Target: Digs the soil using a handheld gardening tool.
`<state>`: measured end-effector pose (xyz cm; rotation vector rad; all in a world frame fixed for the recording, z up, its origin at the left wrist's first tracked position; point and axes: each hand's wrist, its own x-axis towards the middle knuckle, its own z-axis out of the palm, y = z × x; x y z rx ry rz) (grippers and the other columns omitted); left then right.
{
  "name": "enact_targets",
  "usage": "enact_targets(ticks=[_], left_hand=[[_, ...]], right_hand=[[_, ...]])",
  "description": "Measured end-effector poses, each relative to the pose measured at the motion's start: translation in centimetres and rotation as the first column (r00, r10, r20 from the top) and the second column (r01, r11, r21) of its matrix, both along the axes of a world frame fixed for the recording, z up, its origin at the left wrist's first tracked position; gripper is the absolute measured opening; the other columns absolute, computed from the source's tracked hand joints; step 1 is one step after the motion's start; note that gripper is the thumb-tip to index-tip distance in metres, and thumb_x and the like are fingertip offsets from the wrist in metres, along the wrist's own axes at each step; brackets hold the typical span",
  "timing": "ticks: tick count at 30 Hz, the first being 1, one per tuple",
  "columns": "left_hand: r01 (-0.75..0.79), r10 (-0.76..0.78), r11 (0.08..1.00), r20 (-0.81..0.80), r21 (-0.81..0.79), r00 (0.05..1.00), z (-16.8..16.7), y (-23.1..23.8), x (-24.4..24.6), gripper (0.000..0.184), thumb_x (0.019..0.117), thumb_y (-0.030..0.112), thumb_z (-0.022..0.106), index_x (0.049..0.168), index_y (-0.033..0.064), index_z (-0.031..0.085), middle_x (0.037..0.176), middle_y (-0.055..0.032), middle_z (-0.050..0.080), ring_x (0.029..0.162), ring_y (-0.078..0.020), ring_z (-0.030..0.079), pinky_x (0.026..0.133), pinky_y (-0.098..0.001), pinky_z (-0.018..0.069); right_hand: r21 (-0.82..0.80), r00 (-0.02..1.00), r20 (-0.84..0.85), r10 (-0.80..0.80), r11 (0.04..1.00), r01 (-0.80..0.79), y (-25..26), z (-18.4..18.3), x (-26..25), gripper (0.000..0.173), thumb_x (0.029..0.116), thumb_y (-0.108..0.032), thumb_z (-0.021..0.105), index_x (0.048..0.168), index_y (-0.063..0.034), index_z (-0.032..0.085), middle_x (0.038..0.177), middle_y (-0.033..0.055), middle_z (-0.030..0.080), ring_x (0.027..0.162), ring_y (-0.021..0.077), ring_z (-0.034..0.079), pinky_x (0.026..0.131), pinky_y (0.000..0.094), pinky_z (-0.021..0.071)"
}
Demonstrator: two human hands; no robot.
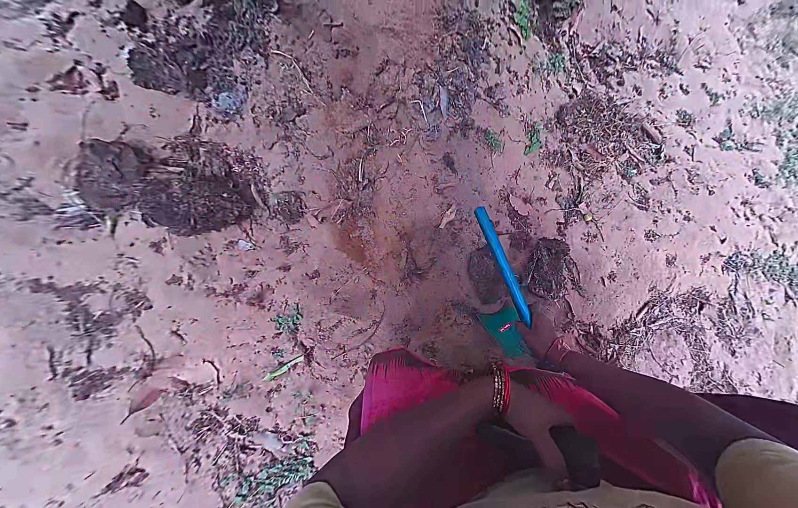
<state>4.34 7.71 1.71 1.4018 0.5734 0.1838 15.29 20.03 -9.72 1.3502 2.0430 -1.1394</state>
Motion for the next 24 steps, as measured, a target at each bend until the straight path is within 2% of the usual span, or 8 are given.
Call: enact_targets(ticks=[2,4,8,13,15,17,20,24], left_hand=[[-0.057,0.061,0.996,0.061,-0.071,0.996,-2.4,-0.2,0.8,0.048,0.0954,0.012,0.071,0.133,-0.0118,0.053,0.123,-0.0320,0.062,0.115,-0.0376,0.060,0.101,-0.0535,0.0443],[-0.098,0.105,0.987,0.048,-0.125,0.993,-4.4,-0.2,1.1,0.054,0.0941,0.014,0.073,0.135,-0.0138,0.051,0.125,-0.0346,0.060,0.117,-0.0409,0.059,0.102,-0.0554,0.0441],[-0.158,0.143,0.970,-0.088,-0.185,0.986,-4.5,-1.0,0.1,0.062,0.0942,0.017,0.074,0.141,-0.0114,0.047,0.134,-0.0343,0.056,0.125,-0.0425,0.056,0.108,-0.0572,0.0407],[-0.271,0.264,0.937,-0.062,-0.219,0.963,-4.2,-1.5,-0.9,0.064,0.0917,0.012,0.075,0.143,-0.0112,0.045,0.134,-0.0342,0.056,0.124,-0.0417,0.057,0.107,-0.0568,0.0423],[-0.293,0.277,0.934,-0.102,-0.203,0.955,-4.0,-1.2,-1.0,0.067,0.0921,0.016,0.077,0.144,-0.0108,0.044,0.137,-0.0345,0.054,0.127,-0.0431,0.055,0.109,-0.0577,0.0402],[-0.312,0.288,0.931,-0.142,-0.189,0.947,-4.1,-1.1,-1.1,0.068,0.0920,0.020,0.077,0.144,-0.0101,0.045,0.136,-0.0346,0.055,0.127,-0.0435,0.055,0.109,-0.0590,0.0398],[-0.302,0.271,0.932,-0.169,-0.201,0.948,-3.8,-1.0,-1.8,0.070,0.0938,0.021,0.076,0.148,-0.0088,0.041,0.139,-0.0339,0.053,0.129,-0.0421,0.054,0.111,-0.0576,0.0388],[-0.289,0.260,0.944,-0.179,-0.159,0.949,-4.1,-0.4,-2.1,0.071,0.0905,0.024,0.080,0.143,-0.0073,0.045,0.132,-0.0301,0.058,0.121,-0.0387,0.059,0.106,-0.0560,0.0438]], right_hand=[[0.062,0.999,-0.051,-0.009,0.998,0.013,0.0,-3.8,0.5,0.045,0.1034,-0.018,0.057,0.138,0.0088,0.050,0.109,0.0286,0.065,0.100,0.0385,0.066,0.091,0.0526,0.0503],[0.079,0.997,-0.069,-0.041,0.996,0.047,0.3,-5.5,-0.6,0.046,0.1030,-0.021,0.058,0.138,0.0080,0.051,0.110,0.0280,0.066,0.101,0.0385,0.066,0.092,0.0533,0.0505],[0.152,0.986,-0.164,-0.027,0.987,0.053,2.3,-4.5,-4.6,0.047,0.1025,-0.018,0.057,0.141,0.0074,0.049,0.113,0.0277,0.066,0.103,0.0373,0.067,0.094,0.0521,0.0508],[0.360,0.892,-0.448,0.060,0.926,0.118,11.1,5.2,-21.0,0.041,0.1009,-0.015,0.060,0.135,0.0075,0.050,0.109,0.0296,0.065,0.100,0.0417,0.066,0.088,0.0575,0.0512],[0.371,0.850,-0.518,0.101,0.921,0.117,14.6,11.3,-27.9,0.045,0.1012,-0.014,0.058,0.140,0.0054,0.047,0.117,0.0272,0.064,0.099,0.0368,0.067,0.088,0.0534,0.0528],[0.381,0.849,-0.507,0.145,0.922,0.071,16.3,15.6,-30.7,0.044,0.1036,-0.018,0.056,0.141,0.0033,0.046,0.112,0.0227,0.062,0.086,0.0293,0.066,0.078,0.0468,0.0543],[0.364,0.884,-0.450,0.127,0.930,0.052,15.9,17.0,-27.6,0.042,0.1044,-0.020,0.056,0.139,0.0022,0.047,0.099,0.0172,0.060,0.073,0.0229,0.061,0.069,0.0413,0.0531],[0.283,0.935,-0.352,0.037,0.957,0.068,16.7,15.9,-16.0,0.030,0.1046,-0.017,0.055,0.128,0.0012,0.050,0.076,0.0056,0.051,0.053,0.0114,0.050,0.052,0.0279,0.0473]])
